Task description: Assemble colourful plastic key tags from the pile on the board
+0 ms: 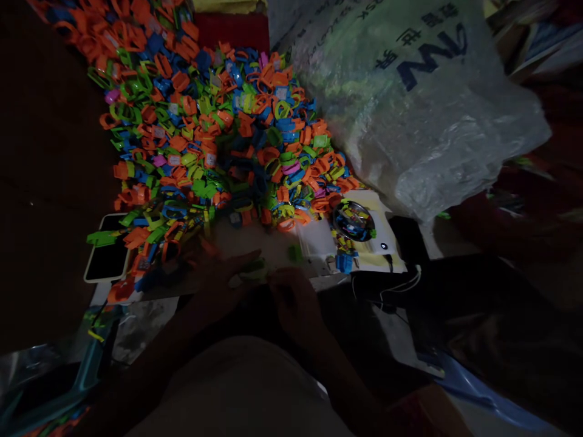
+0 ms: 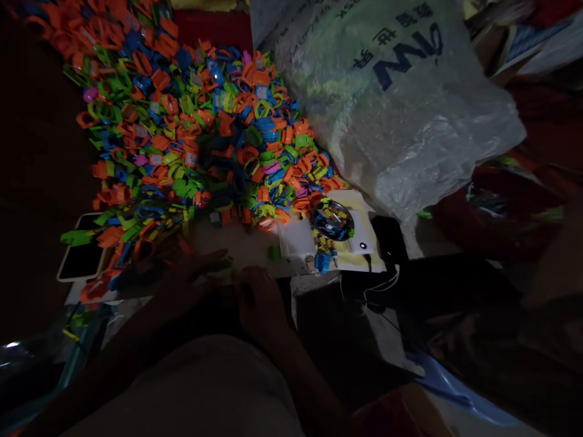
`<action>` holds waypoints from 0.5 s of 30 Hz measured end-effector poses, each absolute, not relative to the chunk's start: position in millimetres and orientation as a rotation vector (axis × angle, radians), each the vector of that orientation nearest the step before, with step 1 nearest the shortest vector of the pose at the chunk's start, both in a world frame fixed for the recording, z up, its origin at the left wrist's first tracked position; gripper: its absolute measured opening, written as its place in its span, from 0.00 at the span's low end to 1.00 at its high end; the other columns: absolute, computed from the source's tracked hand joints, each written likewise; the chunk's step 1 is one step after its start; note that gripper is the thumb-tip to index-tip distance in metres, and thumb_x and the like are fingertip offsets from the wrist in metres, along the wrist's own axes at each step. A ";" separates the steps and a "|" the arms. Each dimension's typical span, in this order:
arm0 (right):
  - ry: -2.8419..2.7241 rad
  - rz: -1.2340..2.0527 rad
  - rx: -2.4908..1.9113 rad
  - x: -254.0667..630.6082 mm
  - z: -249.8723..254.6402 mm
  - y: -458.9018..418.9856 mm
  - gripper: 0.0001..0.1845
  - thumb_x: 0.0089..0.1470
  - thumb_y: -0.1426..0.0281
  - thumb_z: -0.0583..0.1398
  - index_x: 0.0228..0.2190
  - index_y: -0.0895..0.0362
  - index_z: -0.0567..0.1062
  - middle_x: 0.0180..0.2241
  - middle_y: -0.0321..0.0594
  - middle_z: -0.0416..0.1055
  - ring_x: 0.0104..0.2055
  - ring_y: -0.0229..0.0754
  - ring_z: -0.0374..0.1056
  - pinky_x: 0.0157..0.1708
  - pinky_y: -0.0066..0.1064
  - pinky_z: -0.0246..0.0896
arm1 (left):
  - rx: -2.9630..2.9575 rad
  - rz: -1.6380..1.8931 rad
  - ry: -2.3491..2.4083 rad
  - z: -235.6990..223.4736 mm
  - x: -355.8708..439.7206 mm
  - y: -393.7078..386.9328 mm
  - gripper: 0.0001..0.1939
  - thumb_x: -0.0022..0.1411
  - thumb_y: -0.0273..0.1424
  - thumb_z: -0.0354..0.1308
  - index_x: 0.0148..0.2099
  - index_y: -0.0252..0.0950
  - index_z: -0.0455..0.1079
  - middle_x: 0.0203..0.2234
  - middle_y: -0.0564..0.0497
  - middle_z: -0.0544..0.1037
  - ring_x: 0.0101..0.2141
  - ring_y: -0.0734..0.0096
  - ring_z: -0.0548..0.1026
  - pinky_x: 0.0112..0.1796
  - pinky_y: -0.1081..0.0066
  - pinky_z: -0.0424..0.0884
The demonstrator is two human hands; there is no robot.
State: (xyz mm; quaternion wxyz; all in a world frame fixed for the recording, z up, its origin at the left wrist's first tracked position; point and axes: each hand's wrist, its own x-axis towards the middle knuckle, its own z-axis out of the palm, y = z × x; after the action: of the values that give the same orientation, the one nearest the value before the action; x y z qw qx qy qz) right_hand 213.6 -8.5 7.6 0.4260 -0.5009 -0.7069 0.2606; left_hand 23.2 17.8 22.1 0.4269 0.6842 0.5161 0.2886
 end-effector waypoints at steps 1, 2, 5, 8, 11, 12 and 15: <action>-1.725 0.631 -1.273 213.0 7.0 -8.7 0.07 0.57 0.76 0.57 0.35 0.52 0.70 0.37 0.38 0.71 0.41 0.40 0.68 0.41 0.32 0.63 | 1.715 0.718 1.294 22.5 23.2 17.9 0.26 0.62 0.37 0.58 0.62 0.45 0.63 0.50 0.46 0.76 0.50 0.59 0.74 0.51 0.59 0.70; -1.674 0.601 -1.285 212.7 6.2 -8.5 0.07 0.57 0.76 0.57 0.36 0.52 0.70 0.37 0.38 0.71 0.41 0.40 0.68 0.41 0.32 0.63 | 1.729 0.713 1.296 22.8 23.4 17.9 0.26 0.61 0.37 0.58 0.62 0.45 0.63 0.50 0.46 0.76 0.50 0.59 0.74 0.51 0.59 0.70; -1.604 0.559 -1.269 212.8 3.4 -6.4 0.08 0.57 0.77 0.57 0.37 0.52 0.70 0.38 0.38 0.71 0.43 0.40 0.68 0.43 0.32 0.63 | 1.795 0.721 1.260 22.5 24.2 17.1 0.26 0.62 0.36 0.58 0.62 0.44 0.64 0.50 0.45 0.76 0.50 0.60 0.74 0.50 0.60 0.71; -1.665 0.607 -1.231 213.4 1.9 -5.0 0.08 0.57 0.77 0.57 0.37 0.52 0.70 0.38 0.37 0.70 0.43 0.39 0.68 0.43 0.32 0.63 | 1.840 0.752 1.223 21.0 24.4 15.9 0.26 0.62 0.36 0.58 0.62 0.43 0.63 0.50 0.45 0.76 0.50 0.61 0.74 0.50 0.61 0.70; -1.712 0.640 -1.271 213.1 1.9 -6.1 0.07 0.58 0.76 0.56 0.37 0.52 0.69 0.39 0.38 0.71 0.43 0.39 0.68 0.41 0.31 0.63 | 1.852 0.756 1.242 19.4 23.7 14.7 0.26 0.62 0.35 0.58 0.62 0.45 0.63 0.51 0.46 0.76 0.51 0.61 0.74 0.50 0.61 0.69; -1.741 0.630 -1.290 212.9 2.3 -6.7 0.07 0.58 0.76 0.56 0.37 0.53 0.69 0.39 0.39 0.71 0.42 0.40 0.68 0.41 0.31 0.63 | 1.848 0.756 1.249 19.0 23.5 14.3 0.26 0.62 0.35 0.58 0.62 0.45 0.63 0.51 0.47 0.75 0.51 0.61 0.74 0.50 0.61 0.69; -1.926 0.528 -1.355 213.3 5.2 -7.1 0.06 0.57 0.75 0.57 0.37 0.55 0.69 0.38 0.41 0.72 0.41 0.43 0.68 0.41 0.33 0.61 | 1.813 0.742 1.266 17.3 22.9 12.7 0.26 0.63 0.35 0.58 0.62 0.43 0.63 0.50 0.46 0.76 0.49 0.62 0.75 0.49 0.63 0.70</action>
State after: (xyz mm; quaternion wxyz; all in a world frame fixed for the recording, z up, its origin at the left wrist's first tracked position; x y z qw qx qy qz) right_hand 213.3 -7.1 5.2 0.3560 -0.5247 -0.7458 0.2046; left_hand 22.9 12.7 17.3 0.3936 0.7145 0.4991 0.2923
